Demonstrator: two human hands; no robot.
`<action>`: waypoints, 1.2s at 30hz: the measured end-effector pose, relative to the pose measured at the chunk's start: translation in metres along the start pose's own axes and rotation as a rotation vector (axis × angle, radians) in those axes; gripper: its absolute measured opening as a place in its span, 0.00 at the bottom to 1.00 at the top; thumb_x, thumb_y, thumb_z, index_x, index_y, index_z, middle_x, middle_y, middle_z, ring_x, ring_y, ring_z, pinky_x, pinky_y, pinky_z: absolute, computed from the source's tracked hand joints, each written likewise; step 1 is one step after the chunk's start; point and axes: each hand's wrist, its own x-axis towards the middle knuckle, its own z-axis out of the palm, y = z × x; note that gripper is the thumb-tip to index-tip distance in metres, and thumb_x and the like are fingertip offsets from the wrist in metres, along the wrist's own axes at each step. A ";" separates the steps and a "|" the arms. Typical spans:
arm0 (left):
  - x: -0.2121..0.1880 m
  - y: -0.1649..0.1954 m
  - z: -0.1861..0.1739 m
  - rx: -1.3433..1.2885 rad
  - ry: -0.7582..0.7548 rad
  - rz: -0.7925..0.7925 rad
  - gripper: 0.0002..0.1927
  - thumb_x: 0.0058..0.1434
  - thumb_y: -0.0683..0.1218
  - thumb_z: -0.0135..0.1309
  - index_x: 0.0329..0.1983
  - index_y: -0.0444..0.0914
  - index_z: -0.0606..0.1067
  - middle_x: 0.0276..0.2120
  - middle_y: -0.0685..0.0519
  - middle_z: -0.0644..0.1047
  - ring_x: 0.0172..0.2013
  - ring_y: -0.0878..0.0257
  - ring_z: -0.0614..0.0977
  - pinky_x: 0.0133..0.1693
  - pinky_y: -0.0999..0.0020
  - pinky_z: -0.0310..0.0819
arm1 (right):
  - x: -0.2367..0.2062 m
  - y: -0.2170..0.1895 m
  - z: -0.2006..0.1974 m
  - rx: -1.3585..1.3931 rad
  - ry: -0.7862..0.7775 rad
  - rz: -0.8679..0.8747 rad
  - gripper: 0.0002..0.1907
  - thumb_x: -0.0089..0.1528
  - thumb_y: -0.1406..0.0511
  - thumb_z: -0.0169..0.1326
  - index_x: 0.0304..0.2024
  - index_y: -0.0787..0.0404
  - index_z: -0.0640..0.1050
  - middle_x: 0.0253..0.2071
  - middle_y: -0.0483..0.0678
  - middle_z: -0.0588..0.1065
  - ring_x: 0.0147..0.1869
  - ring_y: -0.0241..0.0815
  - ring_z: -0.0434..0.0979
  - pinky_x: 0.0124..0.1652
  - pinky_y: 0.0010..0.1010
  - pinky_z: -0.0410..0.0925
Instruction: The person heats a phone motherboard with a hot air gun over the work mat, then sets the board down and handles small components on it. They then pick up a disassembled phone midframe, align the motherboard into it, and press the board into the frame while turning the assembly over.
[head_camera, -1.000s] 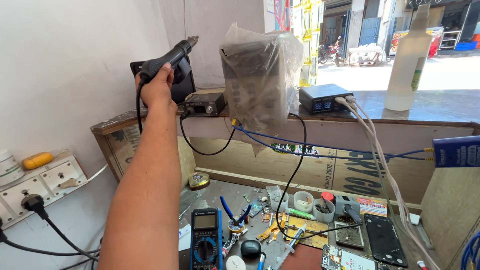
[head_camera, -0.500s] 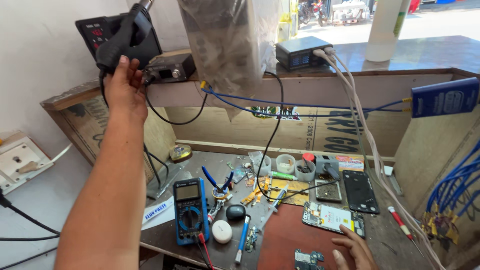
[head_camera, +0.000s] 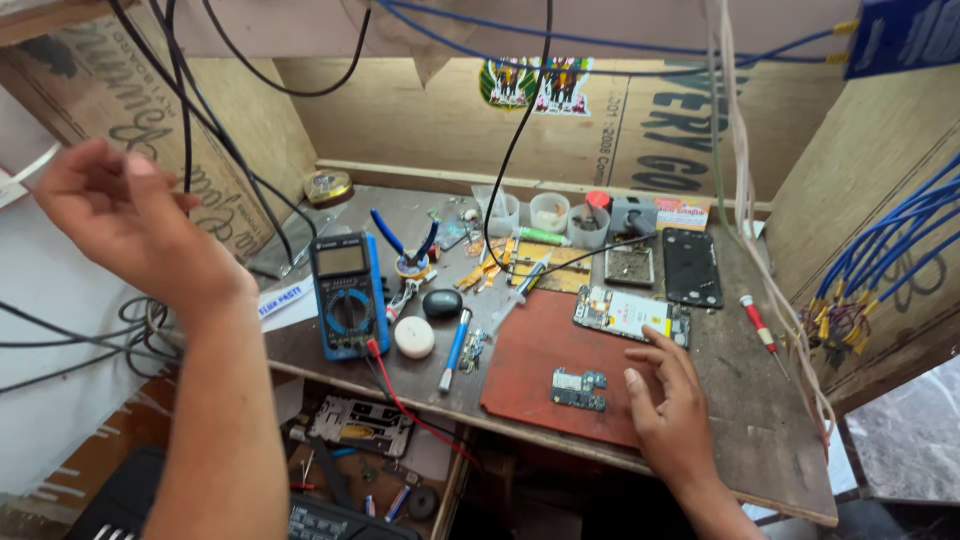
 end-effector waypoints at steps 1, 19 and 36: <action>-0.024 0.006 -0.004 -0.022 0.012 0.005 0.11 0.71 0.37 0.52 0.53 0.40 0.66 0.42 0.56 0.69 0.35 0.68 0.69 0.33 0.73 0.65 | -0.001 -0.001 -0.001 0.001 -0.006 -0.004 0.11 0.61 0.69 0.53 0.47 0.63 0.78 0.66 0.55 0.70 0.70 0.54 0.70 0.63 0.40 0.63; -0.228 0.040 0.060 0.096 -0.982 -0.254 0.26 0.58 0.36 0.53 0.61 0.42 0.70 0.46 0.51 0.79 0.51 0.53 0.79 0.53 0.60 0.72 | 0.002 -0.012 -0.003 0.048 -0.002 -0.012 0.11 0.62 0.70 0.52 0.48 0.64 0.76 0.66 0.56 0.70 0.71 0.53 0.70 0.64 0.40 0.65; -0.237 0.027 0.063 0.097 -1.173 -0.227 0.38 0.51 0.41 0.63 0.67 0.42 0.66 0.48 0.52 0.79 0.53 0.53 0.78 0.57 0.58 0.69 | 0.005 -0.020 -0.006 -0.027 -0.074 -0.073 0.11 0.64 0.68 0.53 0.49 0.62 0.77 0.68 0.58 0.67 0.73 0.56 0.66 0.67 0.44 0.60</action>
